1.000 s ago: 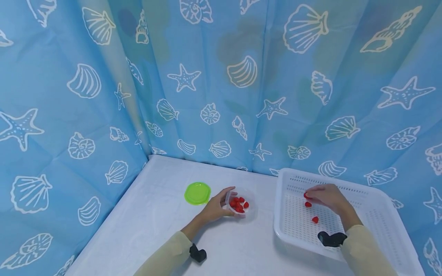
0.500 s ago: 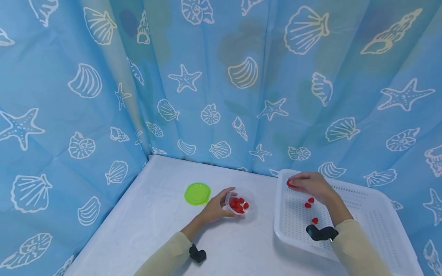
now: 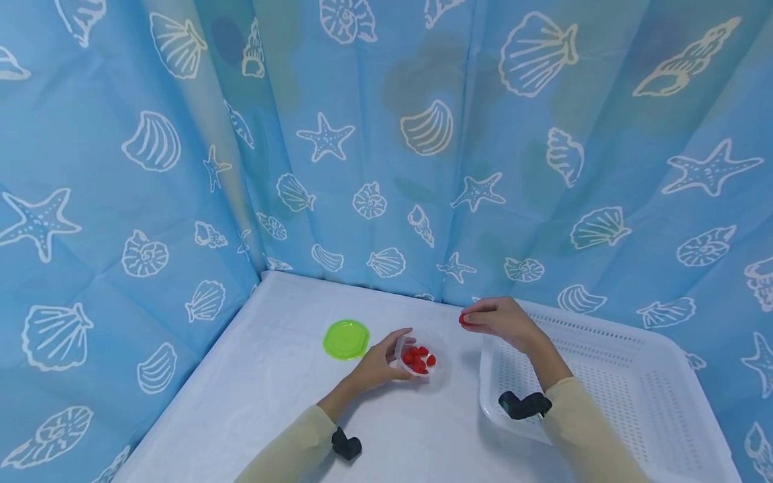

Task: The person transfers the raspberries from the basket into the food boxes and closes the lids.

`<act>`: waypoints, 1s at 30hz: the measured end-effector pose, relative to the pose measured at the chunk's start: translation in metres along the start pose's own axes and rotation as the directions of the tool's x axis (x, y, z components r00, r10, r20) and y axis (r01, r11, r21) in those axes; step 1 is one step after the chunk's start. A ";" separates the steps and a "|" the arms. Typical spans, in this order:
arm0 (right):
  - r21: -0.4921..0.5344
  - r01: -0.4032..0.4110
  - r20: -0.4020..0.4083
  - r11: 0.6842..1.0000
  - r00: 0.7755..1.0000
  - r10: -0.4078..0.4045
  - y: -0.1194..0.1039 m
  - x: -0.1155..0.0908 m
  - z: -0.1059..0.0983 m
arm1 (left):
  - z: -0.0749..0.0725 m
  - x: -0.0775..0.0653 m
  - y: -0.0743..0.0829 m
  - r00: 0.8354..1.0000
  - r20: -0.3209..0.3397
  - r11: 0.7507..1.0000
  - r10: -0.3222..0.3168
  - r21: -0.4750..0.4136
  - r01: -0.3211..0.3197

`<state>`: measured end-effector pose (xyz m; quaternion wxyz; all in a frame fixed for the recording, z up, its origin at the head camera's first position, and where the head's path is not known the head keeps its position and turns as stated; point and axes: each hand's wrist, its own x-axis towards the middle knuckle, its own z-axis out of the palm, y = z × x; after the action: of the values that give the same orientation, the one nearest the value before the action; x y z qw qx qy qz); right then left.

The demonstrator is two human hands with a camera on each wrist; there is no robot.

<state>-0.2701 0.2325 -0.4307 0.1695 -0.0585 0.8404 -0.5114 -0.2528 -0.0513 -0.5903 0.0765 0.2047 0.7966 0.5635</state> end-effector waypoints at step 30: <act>-0.014 0.001 0.023 1.000 1.000 0.000 0.012 0.030 0.072 | 0.000 0.000 0.002 1.000 -0.012 1.000 -0.028 0.013 0.028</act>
<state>-0.2727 0.1694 -0.4784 0.1786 -0.0657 0.8420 -0.5048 -0.2520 -0.0509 -0.5886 0.0786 0.1907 0.8035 0.5585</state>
